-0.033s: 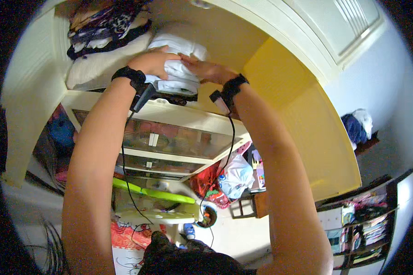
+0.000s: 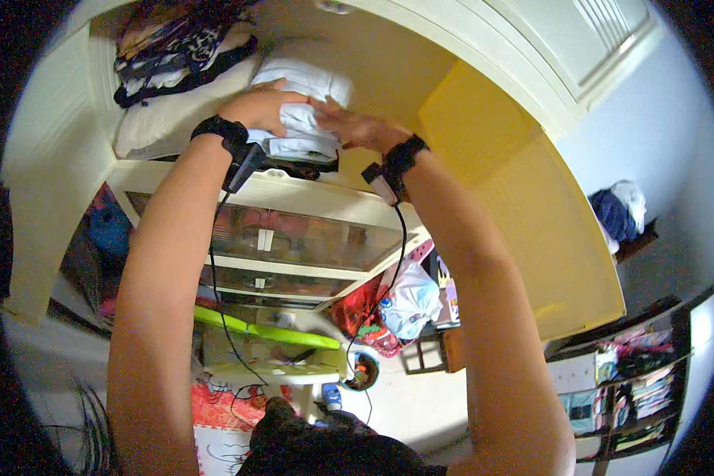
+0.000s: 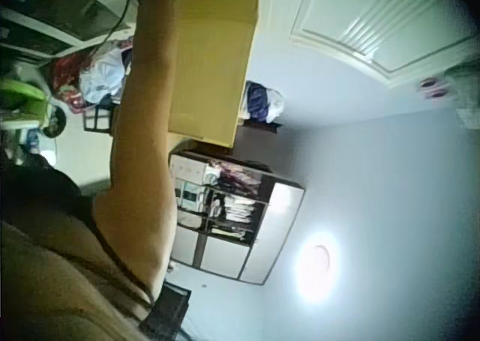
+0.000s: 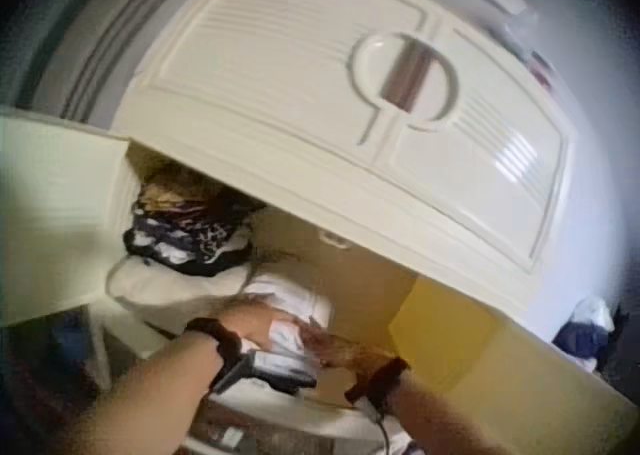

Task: Fold laundry on a bed and place folded stacks into a wardrobe.

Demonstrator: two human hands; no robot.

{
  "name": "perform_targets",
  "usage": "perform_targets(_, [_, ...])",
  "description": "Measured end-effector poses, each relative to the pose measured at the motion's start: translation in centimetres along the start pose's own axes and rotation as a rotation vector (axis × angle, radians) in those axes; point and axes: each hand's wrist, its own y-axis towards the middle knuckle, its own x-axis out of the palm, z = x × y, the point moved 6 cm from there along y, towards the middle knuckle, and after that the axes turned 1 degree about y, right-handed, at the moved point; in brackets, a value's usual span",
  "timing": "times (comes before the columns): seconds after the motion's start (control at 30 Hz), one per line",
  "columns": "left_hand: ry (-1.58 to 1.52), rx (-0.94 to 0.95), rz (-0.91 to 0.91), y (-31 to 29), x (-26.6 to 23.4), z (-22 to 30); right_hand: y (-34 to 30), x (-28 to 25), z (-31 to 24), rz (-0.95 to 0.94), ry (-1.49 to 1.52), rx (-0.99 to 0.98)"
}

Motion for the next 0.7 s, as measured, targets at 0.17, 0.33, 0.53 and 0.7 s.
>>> perform_targets(0.17, [0.036,0.03,0.059,1.1,-1.4,2.3,-7.4,0.2,0.7,0.299,-0.295,-0.29])
perform_targets(0.33, [0.221,-0.089,0.269,-1.3,-3.1,5.9,-18.0,3.6,1.4,0.378,0.077,-0.299])
perform_targets(0.53, [0.145,0.135,0.382,-6.5,1.3,22.2,-32.8,7.9,10.1,0.592,0.385,-0.267])
perform_targets(0.7, [-0.207,0.208,0.038,-11.6,13.4,34.4,-46.1,15.7,20.4,0.564,0.655,-0.107])
